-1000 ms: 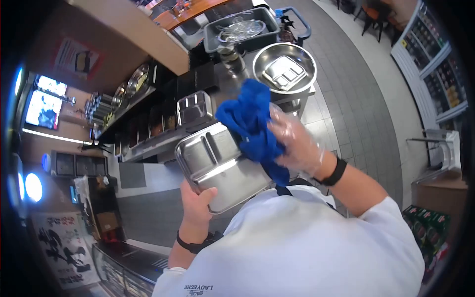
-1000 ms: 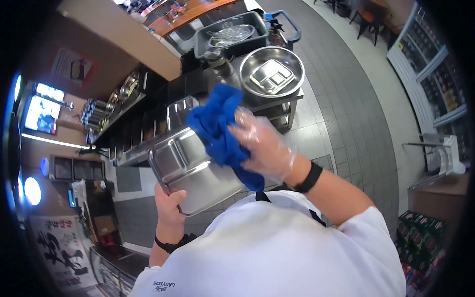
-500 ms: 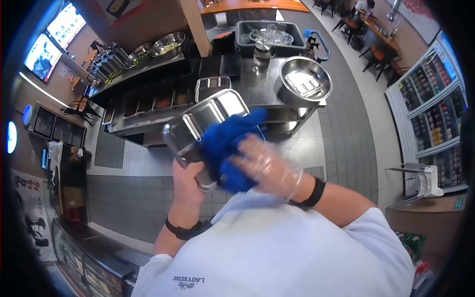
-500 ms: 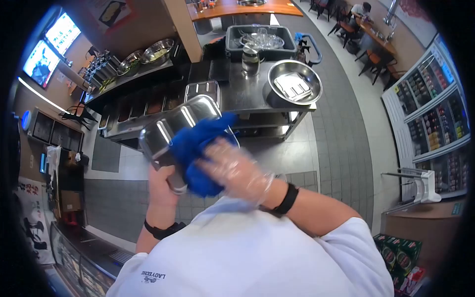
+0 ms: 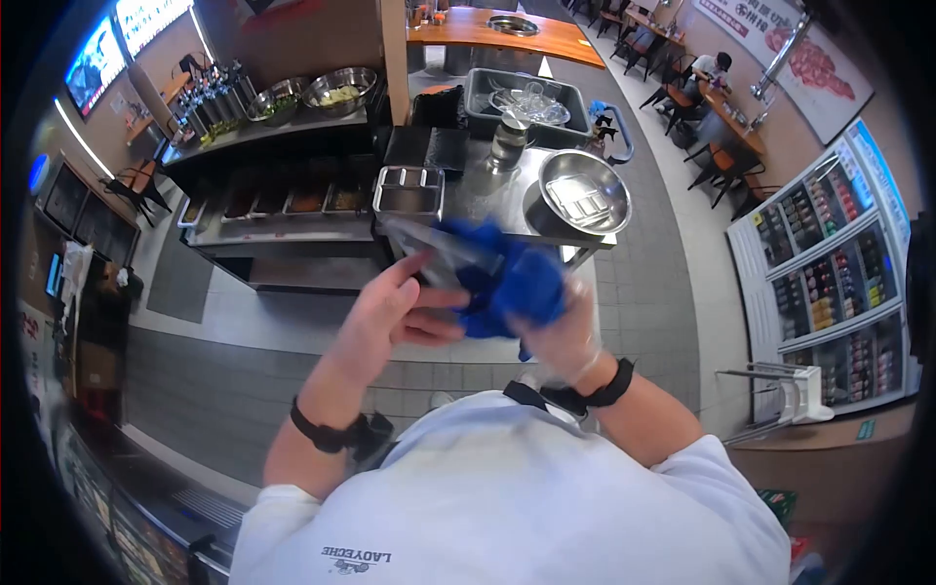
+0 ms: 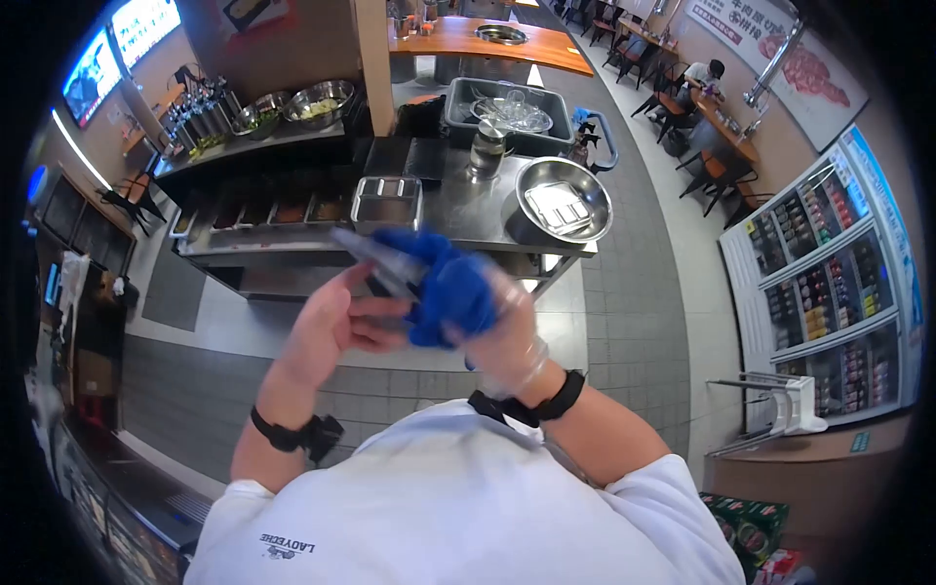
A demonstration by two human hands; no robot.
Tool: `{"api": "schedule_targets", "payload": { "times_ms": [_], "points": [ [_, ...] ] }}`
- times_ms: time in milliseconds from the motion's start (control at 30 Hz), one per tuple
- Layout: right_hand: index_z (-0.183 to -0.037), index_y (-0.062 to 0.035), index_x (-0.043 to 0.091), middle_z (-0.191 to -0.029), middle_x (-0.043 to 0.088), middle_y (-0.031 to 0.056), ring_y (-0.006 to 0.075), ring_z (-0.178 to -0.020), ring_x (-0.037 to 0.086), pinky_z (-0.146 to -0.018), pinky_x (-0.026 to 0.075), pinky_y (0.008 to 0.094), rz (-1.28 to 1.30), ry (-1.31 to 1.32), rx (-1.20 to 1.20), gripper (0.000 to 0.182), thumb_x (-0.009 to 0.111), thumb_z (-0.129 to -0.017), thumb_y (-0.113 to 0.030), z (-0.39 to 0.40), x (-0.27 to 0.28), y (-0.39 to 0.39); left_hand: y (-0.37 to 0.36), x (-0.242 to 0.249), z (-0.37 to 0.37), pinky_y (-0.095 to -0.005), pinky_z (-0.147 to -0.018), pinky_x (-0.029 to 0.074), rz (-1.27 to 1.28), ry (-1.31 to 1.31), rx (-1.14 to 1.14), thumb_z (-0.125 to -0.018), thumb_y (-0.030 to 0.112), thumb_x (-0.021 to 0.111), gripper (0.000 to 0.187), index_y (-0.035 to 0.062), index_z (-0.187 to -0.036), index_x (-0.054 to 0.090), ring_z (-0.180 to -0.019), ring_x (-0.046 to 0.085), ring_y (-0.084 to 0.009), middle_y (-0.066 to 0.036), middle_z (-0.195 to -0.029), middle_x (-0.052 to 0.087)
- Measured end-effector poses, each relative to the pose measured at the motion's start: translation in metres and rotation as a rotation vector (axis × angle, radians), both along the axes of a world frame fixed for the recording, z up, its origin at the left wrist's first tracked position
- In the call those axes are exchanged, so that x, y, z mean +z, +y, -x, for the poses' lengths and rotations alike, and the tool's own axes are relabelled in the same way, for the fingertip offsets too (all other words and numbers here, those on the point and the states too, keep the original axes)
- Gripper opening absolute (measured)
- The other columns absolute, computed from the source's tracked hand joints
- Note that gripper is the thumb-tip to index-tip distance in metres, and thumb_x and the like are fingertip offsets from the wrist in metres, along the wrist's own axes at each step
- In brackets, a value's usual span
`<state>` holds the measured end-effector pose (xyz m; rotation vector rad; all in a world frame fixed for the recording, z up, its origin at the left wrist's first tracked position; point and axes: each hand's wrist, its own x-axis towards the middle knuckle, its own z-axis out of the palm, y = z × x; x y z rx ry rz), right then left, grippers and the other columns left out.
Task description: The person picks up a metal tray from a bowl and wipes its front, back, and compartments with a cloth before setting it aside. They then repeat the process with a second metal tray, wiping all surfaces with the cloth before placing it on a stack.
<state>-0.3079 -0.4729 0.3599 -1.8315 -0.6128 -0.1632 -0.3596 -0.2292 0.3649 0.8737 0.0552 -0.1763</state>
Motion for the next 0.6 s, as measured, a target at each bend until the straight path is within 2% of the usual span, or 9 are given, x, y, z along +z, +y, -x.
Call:
{"api": "schedule_targets", "payload": {
  "times_ms": [67,100,200,233,267,333,400,533,600],
  "points": [
    [-0.111,-0.0014,0.067,-0.102,0.072,0.0072,0.0201,-0.09,0.07,-0.083,0.059,0.0334,-0.202,0.472,-0.069,0.034,0.078,-0.08,0.0,-0.031,-0.009,-0.024,0.026,-0.016,-0.015,-0.028,-0.069,0.057,-0.623,-0.132,-0.255,-0.105,0.03,0.06,0.043,0.0033,-0.138,0.052,-0.09,0.072,-0.0151,-0.01,-0.116,0.068],
    [-0.111,-0.0014,0.067,-0.102,0.072,0.0072,0.0201,-0.09,0.07,-0.083,0.059,0.0334,-0.185,0.467,-0.072,0.034,0.078,-0.08,0.0,-0.037,-0.012,-0.032,0.013,-0.017,-0.013,-0.0275,-0.074,0.055,-0.825,-0.15,-0.013,-0.107,0.035,0.056,0.045,0.0036,-0.139,0.053,-0.096,0.069,-0.0125,-0.009,-0.116,0.068],
    [-0.114,-0.0037,0.064,-0.098,0.069,0.0065,0.0198,-0.084,0.069,-0.08,0.059,0.0337,-0.5,0.84,-0.17,0.033,0.074,-0.083,0.001,-0.038,-0.017,-0.056,-0.016,-0.05,-0.023,-0.0312,-0.085,0.054,-0.619,-0.261,0.247,-0.107,0.035,0.055,0.047,0.003,-0.142,0.052,-0.102,0.066,-0.0124,-0.008,-0.118,0.067],
    [-0.117,-0.0045,0.062,-0.096,0.068,0.0062,0.0196,-0.083,0.069,-0.079,0.059,0.0338,-0.57,0.937,-0.158,0.036,0.073,-0.083,0.001,-0.03,-0.019,-0.059,-0.032,-0.059,-0.021,-0.0338,-0.094,0.053,-0.356,-0.131,0.161,-0.106,0.044,0.056,0.056,0.0026,-0.144,0.051,-0.113,0.064,-0.0166,-0.009,-0.123,0.066],
    [-0.12,-0.0052,0.06,-0.094,0.066,0.0059,0.0193,-0.082,0.068,-0.079,0.06,0.034,-0.645,1.037,-0.147,0.04,0.073,-0.083,0.001,-0.022,-0.022,-0.062,-0.038,-0.067,-0.017,-0.0338,-0.094,0.053,-0.351,-0.111,0.142,-0.106,0.044,0.056,0.056,0.0026,-0.144,0.051,-0.113,0.064,-0.0166,-0.009,-0.123,0.066],
    [-0.124,-0.006,0.057,-0.092,0.065,0.0056,0.0195,-0.083,0.068,-0.078,0.059,0.0346,-0.697,1.144,-0.144,0.042,0.072,-0.085,-0.001,-0.017,-0.033,-0.072,-0.046,-0.083,-0.007,-0.0389,-0.099,0.054,0.104,0.12,-0.192,-0.102,0.055,0.055,0.068,0.0018,-0.144,0.05,-0.117,0.065,-0.0226,-0.012,-0.127,0.065],
    [-0.12,-0.0054,0.059,-0.093,0.066,0.0057,0.019,-0.083,0.068,-0.078,0.059,0.0338,-0.704,1.186,-0.16,0.036,0.072,-0.087,-0.004,-0.015,-0.047,-0.084,-0.064,-0.085,-0.004,-0.0422,-0.1,0.055,0.152,0.18,-0.25,-0.1,0.063,0.05,0.076,0.0021,-0.144,0.049,-0.119,0.065,-0.0256,-0.014,-0.131,0.065],
    [-0.124,-0.0042,0.061,-0.106,0.07,0.0088,0.0215,-0.088,0.072,-0.08,0.063,0.0353,-0.531,0.849,-0.401,0.035,0.073,-0.092,-0.013,-0.027,-0.071,-0.128,-0.105,-0.088,-0.004,-0.0451,-0.1,0.056,0.184,0.353,-0.19,-0.101,0.066,0.04,0.075,0.004,-0.143,0.051,-0.116,0.067,-0.0269,-0.013,-0.131,0.065],
    [-0.126,-0.0022,0.06,-0.113,0.071,0.0115,0.0228,-0.095,0.073,-0.084,0.062,0.0349,-0.765,0.689,-0.267,0.036,0.072,-0.094,-0.013,-0.035,-0.046,-0.146,-0.122,-0.089,-0.007,-0.0446,-0.1,0.056,0.16,0.362,-0.19,-0.102,0.065,0.039,0.075,0.0041,-0.143,0.05,-0.117,0.066,-0.0268,-0.013,-0.131,0.064]
  ]
}}
